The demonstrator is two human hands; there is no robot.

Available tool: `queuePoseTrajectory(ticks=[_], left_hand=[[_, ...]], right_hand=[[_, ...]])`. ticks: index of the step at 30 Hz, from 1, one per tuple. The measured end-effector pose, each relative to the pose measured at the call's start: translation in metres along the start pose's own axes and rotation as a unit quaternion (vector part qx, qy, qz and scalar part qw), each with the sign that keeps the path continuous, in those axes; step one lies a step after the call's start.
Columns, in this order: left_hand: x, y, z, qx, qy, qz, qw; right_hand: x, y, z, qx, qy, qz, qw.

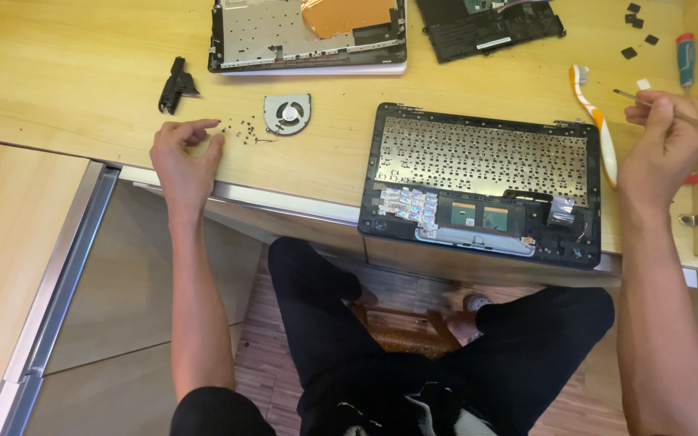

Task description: Disassembling and reassembling internal laptop components using a screwdriver on a repair bench.

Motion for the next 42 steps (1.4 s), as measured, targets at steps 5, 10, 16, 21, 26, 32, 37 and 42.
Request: queuePoseTrajectory(ticks=[5,10,16,21,26,32,37,42], left_hand=[[-0.005,0.001,-0.001,0.008,-0.030,-0.010,0.999],[-0.008,0.003,-0.003,0.008,-0.041,-0.020,0.999],[-0.007,-0.003,0.005,0.053,-0.032,-0.010,0.998],[0.004,0.001,0.020,-0.009,0.009,-0.040,0.999],[0.003,0.009,0.021,-0.126,0.036,-0.029,0.991],[0.011,0.009,0.032,-0.161,0.040,-0.025,0.986],[0.012,0.014,0.035,-0.189,0.079,-0.017,0.979],[0.001,0.021,0.042,-0.281,0.070,0.007,0.957]], right_hand=[[-0.001,0.000,0.000,-0.020,-0.011,-0.001,1.000],[0.000,0.002,-0.004,0.006,-0.030,-0.021,0.999],[0.002,0.002,0.000,-0.002,-0.034,-0.023,0.999],[0.004,0.002,0.002,-0.020,-0.030,-0.023,0.999],[0.003,0.001,-0.004,-0.006,-0.031,-0.029,0.999],[0.002,0.001,-0.004,-0.010,-0.004,-0.029,1.000],[0.004,0.002,0.002,-0.009,-0.007,-0.030,0.999],[0.006,0.002,0.006,-0.008,-0.016,-0.024,1.000]])
Point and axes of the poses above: each hand's wrist, its own x-axis away from the middle knuckle, its own y-axis out of the palm, z = x × y, the point moved 6 cm from there along -x, towards the middle knuckle, and after that the axes turned 12 degrees about -y, right-handed, at the moved point
